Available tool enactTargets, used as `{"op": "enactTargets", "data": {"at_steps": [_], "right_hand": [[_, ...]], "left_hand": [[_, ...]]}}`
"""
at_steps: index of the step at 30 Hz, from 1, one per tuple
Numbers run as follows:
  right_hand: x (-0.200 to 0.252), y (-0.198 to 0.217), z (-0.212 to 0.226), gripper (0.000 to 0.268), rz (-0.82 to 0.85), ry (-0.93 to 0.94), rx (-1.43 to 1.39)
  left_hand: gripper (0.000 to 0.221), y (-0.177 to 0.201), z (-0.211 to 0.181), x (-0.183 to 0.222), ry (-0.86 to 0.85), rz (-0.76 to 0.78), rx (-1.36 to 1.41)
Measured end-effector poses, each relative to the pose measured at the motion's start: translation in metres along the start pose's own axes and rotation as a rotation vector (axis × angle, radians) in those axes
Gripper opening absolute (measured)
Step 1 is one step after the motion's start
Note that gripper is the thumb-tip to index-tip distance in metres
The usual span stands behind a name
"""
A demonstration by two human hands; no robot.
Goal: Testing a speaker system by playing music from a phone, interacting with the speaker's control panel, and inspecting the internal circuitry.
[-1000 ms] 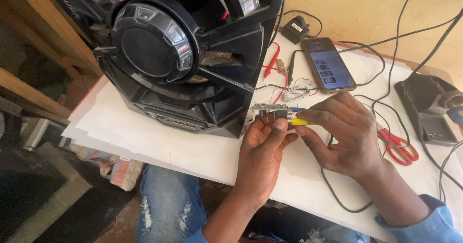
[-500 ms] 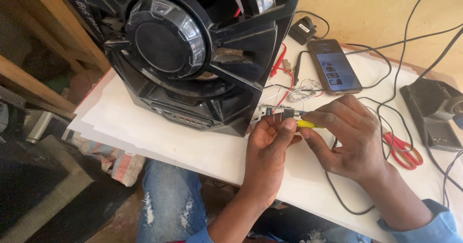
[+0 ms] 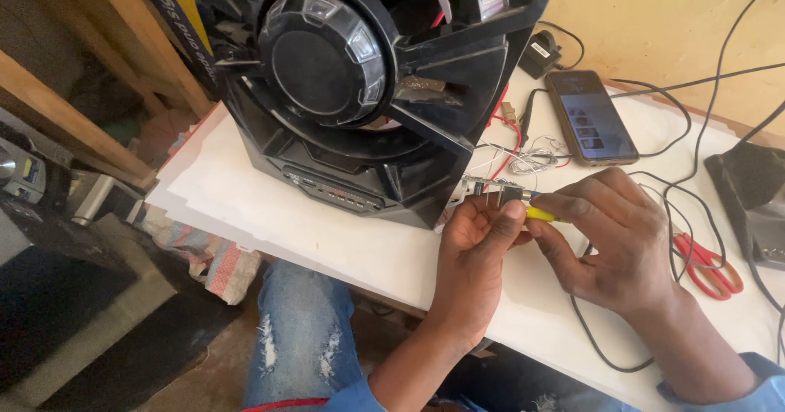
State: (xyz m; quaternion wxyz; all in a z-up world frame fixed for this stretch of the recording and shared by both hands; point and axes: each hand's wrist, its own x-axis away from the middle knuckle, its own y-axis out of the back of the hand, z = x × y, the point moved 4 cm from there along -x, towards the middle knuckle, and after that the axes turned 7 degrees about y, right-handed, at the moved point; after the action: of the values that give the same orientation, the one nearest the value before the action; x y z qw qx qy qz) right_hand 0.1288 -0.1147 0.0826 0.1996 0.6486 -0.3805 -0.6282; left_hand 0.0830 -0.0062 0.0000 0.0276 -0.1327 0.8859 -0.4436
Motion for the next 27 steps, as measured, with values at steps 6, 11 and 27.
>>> {"op": "enactTargets", "data": {"at_steps": [6, 11, 27], "right_hand": [[0.0008, -0.0008, 0.0006, 0.014, 0.01, 0.007, 0.002], [0.0022, -0.0024, -0.0003, 0.014, 0.002, -0.001, -0.005], [0.0029, -0.0015, -0.001, 0.011, -0.005, -0.038, -0.053]], "left_hand": [[0.027, -0.0001, -0.0006, 0.0017, 0.051, -0.047, -0.017], [0.027, 0.0026, 0.0043, -0.0008, 0.045, -0.03, 0.012], [0.033, -0.0029, -0.0034, 0.0024, 0.006, 0.07, -0.016]]}}
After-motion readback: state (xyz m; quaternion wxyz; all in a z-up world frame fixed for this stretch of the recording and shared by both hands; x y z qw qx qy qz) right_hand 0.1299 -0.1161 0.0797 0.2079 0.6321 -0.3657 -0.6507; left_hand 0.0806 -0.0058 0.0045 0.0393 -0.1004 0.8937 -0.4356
